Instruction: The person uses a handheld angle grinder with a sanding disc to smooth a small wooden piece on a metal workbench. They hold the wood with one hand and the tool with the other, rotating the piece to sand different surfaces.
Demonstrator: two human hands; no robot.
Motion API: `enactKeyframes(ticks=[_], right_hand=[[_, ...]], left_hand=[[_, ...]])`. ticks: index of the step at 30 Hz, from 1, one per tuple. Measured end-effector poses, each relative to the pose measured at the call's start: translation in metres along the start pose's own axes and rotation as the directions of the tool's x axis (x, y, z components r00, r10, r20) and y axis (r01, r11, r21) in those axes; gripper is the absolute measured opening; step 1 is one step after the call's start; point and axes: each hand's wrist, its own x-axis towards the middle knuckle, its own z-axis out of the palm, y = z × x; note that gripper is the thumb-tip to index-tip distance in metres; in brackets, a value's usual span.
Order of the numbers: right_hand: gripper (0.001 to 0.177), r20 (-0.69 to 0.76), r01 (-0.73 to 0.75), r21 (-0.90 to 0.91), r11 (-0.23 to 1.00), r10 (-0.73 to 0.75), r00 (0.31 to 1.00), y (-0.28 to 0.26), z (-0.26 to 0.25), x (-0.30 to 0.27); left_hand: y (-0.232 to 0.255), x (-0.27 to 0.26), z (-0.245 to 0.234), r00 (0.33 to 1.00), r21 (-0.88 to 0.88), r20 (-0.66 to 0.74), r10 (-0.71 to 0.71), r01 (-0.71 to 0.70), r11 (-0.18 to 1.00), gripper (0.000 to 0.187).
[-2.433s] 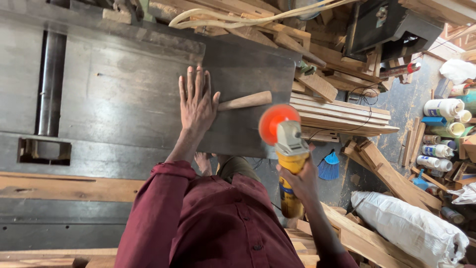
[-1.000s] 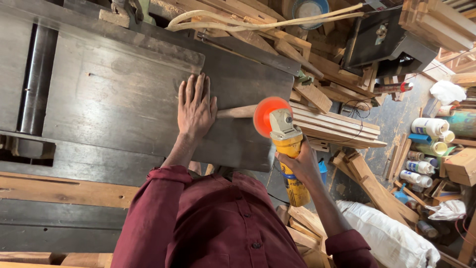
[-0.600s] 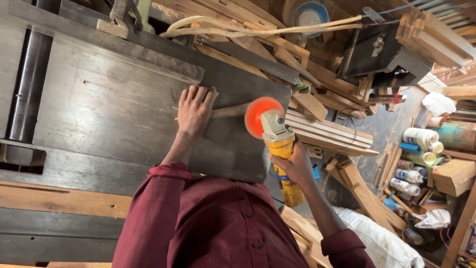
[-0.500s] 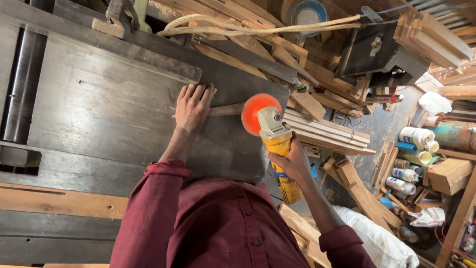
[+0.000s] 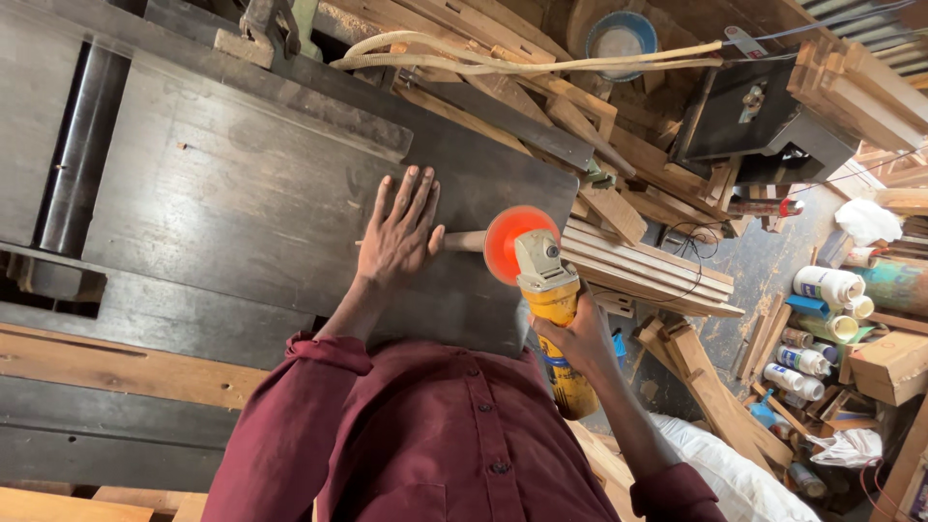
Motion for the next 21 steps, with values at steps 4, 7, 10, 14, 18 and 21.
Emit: enactKeyframes(ticks=[4,7,10,14,18,21], right_hand=[[0.069,0.000,-0.030,-0.008,1.000,0.030,1.000,0.014,0.005,-0.006],[0.069,-0.014,-0.026,-0.003,1.000,0.026,1.000,0.022,0.009,-0.015],[0.071,-0.033,0.042,0.062,0.997,-0.040,0.999,0.018,0.010,-0.026],[0.074,-0.032,-0.061,0.036,0.997,0.063,0.998,0.017,0.012,-0.034],[0.077,-0.031,0.008,0.016,1.000,-0.007,0.999,0.020,0.014,-0.041],[0.076,-0.031,-0.031,0.052,0.998,0.033,0.999,0.022,0.016,-0.044]], left_hand=[[0.006,-0.008,0.001,1.000,0.041,0.000,-0.017,0.017,0.999,0.067],[0.008,-0.019,0.001,0.999,0.041,-0.005,0.049,-0.049,0.998,0.067],[0.014,-0.035,-0.003,0.996,-0.058,-0.006,0.086,-0.086,0.995,0.067],[0.024,-0.048,-0.002,0.998,-0.102,0.007,0.061,-0.060,0.993,0.064],[0.028,-0.062,-0.002,0.990,-0.105,0.048,0.135,-0.130,0.986,0.065],[0.034,-0.071,-0.001,0.993,-0.104,0.055,0.108,-0.101,0.989,0.066]])
